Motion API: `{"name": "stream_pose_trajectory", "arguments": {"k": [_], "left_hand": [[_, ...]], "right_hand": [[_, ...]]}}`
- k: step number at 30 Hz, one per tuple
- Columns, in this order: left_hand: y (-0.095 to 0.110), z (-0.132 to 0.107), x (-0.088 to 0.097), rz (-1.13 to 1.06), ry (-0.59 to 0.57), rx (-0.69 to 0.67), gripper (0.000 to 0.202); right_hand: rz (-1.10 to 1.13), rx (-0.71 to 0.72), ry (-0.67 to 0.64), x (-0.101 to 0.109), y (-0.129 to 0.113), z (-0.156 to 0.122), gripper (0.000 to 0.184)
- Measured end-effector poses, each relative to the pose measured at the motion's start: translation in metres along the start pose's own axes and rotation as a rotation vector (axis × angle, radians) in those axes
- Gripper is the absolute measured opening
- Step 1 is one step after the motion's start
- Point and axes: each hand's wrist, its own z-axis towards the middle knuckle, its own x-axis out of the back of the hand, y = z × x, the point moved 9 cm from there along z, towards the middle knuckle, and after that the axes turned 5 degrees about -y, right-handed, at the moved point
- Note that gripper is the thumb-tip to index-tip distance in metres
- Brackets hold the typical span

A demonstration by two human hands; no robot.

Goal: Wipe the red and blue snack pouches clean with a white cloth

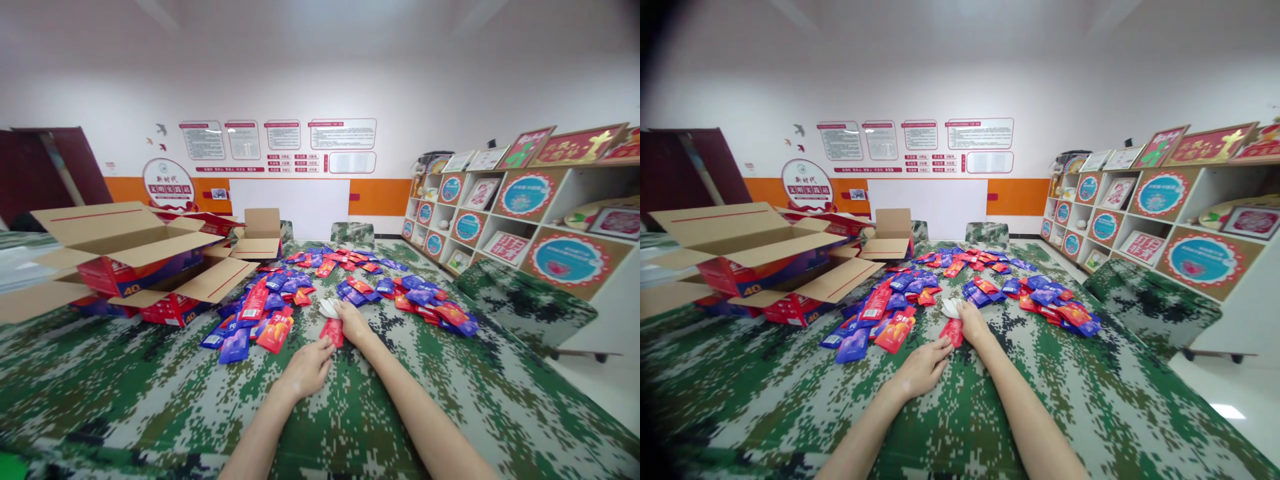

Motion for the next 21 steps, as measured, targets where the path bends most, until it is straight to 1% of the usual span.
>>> {"name": "stream_pose_trajectory", "arguments": {"k": [2,4,7,9,10,11,13,15,16,18,21], "left_hand": [[0.001,0.000,-0.001,0.011,0.003,-0.005,0.041],[0.001,0.001,-0.001,0.015,0.004,-0.003,0.041],[-0.001,0.008,0.000,0.013,-0.021,0.019,0.033],[-0.006,0.019,0.002,0.040,-0.027,0.083,0.022],[-0.010,0.025,0.004,0.067,-0.010,0.137,0.020],[-0.014,0.031,0.007,0.096,0.022,0.198,0.022],[-0.021,0.043,0.009,0.140,0.086,0.302,0.039],[-0.023,0.055,0.003,0.151,0.086,0.337,0.059],[-0.024,0.061,-0.003,0.149,0.069,0.344,0.064],[-0.026,0.067,-0.011,0.150,0.045,0.361,0.065],[-0.031,0.069,-0.014,0.169,0.068,0.385,0.052]], "right_hand": [[0.014,-0.012,0.025,0.006,0.001,-0.001,0.055],[0.023,-0.020,0.048,0.015,0.003,-0.009,0.054],[-0.010,-0.036,0.070,0.033,0.008,-0.033,0.056],[-0.050,-0.051,0.073,0.045,0.014,-0.056,0.061],[-0.070,-0.063,0.065,0.048,0.018,-0.068,0.063],[-0.088,-0.080,0.053,0.051,0.022,-0.080,0.064],[-0.122,-0.120,0.030,0.051,0.031,-0.099,0.065],[-0.146,-0.158,0.019,0.048,0.037,-0.110,0.065],[-0.153,-0.173,0.017,0.046,0.039,-0.113,0.066],[-0.161,-0.198,0.005,0.042,0.042,-0.115,0.067],[-0.165,-0.201,-0.032,0.039,0.045,-0.115,0.067]]}}
